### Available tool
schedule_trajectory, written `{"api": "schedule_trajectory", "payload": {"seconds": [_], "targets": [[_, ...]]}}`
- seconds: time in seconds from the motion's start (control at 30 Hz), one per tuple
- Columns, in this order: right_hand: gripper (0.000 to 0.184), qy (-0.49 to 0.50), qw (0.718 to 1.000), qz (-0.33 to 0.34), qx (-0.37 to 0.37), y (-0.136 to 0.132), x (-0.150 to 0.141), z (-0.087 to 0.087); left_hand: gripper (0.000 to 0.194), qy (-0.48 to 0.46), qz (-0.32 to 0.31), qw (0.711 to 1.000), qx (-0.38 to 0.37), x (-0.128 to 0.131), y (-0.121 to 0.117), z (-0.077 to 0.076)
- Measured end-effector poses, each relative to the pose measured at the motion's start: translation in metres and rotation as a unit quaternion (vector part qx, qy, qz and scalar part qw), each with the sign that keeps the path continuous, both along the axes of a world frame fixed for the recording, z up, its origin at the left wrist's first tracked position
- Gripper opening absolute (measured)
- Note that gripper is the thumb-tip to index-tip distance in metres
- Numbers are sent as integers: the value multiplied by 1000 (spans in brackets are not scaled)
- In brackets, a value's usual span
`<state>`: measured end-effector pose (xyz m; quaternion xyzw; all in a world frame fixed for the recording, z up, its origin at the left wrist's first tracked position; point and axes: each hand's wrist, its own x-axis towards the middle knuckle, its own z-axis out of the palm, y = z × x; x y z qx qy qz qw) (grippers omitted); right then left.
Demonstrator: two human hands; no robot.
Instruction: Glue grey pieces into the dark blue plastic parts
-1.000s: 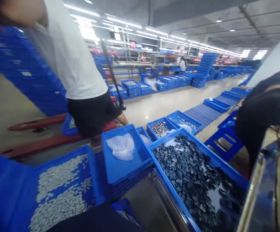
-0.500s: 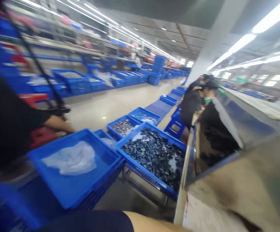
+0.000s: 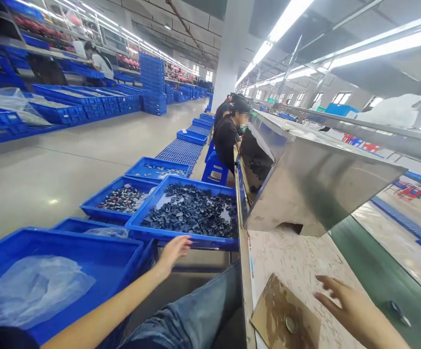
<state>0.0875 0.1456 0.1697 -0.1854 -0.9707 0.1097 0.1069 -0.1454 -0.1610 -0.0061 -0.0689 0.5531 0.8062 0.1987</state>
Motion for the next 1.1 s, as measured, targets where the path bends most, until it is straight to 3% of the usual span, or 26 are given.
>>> {"api": "schedule_trajectory", "payload": {"seconds": [0.1, 0.2, 0.3, 0.37, 0.5, 0.67, 0.8, 0.9, 1.1], "targets": [[30, -159, 983, 87, 11, -39, -40, -4, 4, -122, 148, 981, -24, 9, -61, -35], [34, -251, 949, 178, 74, -89, -75, -9, 9, -210, 270, 939, -38, 23, -99, -59], [35, -284, 916, 252, 127, -130, -94, -18, 12, -244, 343, 906, -37, 27, -106, -68], [35, -300, 898, 290, 139, -145, -96, -24, 11, -238, 350, 905, -30, 23, -95, -68], [29, -360, 879, 288, 125, -148, -79, -33, 10, -200, 277, 939, -23, 20, -55, -65], [20, -337, 902, 238, 129, -143, -54, -54, 14, -181, 142, 972, -53, 27, -14, -74], [14, -305, 898, 245, 203, -141, -63, -82, 14, -178, 52, 979, -84, 27, 8, -86], [15, -316, 901, 239, 176, -134, -65, -99, 12, -176, 2, 979, -101, 26, 21, -90], [31, -278, 924, 232, 125, -115, -39, -97, 11, -196, -45, 971, -128, 32, 31, -88]]}}
